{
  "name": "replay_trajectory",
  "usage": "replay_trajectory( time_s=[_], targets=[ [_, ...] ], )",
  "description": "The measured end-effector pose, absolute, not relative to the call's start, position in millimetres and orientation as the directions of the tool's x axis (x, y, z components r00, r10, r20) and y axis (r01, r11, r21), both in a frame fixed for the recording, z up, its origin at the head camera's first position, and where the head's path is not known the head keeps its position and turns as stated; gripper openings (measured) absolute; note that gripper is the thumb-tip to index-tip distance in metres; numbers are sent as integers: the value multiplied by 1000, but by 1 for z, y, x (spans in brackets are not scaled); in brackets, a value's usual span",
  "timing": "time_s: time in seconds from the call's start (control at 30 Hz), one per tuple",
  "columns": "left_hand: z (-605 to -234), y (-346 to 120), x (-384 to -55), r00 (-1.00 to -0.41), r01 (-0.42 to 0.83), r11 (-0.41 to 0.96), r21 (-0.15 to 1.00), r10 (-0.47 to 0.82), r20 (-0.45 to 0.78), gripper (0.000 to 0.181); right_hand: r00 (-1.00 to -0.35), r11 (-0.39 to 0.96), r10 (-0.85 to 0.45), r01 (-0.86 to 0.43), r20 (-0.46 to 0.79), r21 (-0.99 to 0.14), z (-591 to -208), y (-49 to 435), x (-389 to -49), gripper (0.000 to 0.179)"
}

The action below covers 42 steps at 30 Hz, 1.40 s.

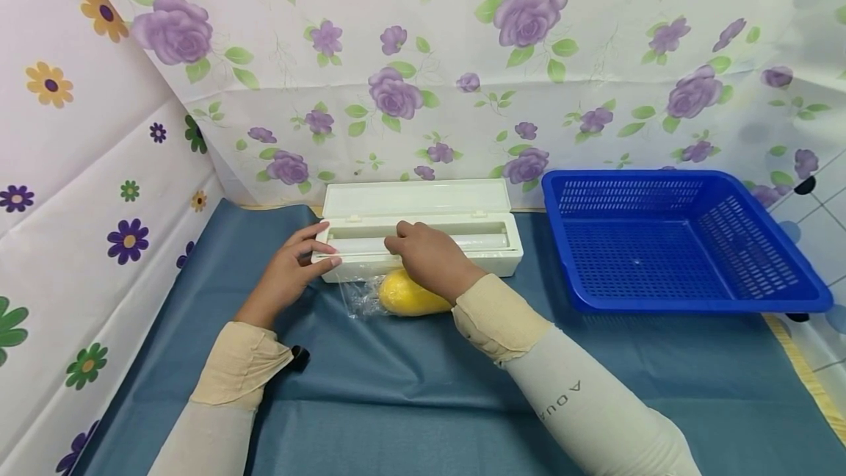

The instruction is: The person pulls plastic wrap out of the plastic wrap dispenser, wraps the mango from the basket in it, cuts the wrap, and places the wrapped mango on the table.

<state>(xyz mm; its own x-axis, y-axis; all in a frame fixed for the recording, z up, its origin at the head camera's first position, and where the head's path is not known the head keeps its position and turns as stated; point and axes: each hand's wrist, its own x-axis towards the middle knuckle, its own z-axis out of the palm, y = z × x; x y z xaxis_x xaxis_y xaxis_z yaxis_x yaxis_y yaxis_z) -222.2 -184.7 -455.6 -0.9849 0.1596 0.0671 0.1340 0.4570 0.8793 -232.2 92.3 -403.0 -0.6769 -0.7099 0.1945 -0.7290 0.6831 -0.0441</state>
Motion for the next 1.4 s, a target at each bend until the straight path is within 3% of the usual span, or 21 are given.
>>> replay_trajectory(
  time_s=[0.8, 1.4],
  targets=[
    [-456, -184, -222, -986, 127, 453, 883, 154, 63, 26, -689, 702, -686, -711, 236, -34, -406, 97, -230, 13],
    [-455, -185, -222, -986, 123, 442, 889, 155, 60, 27, -713, 722, -675, -691, 191, -33, -405, 100, -230, 22]
  ],
)
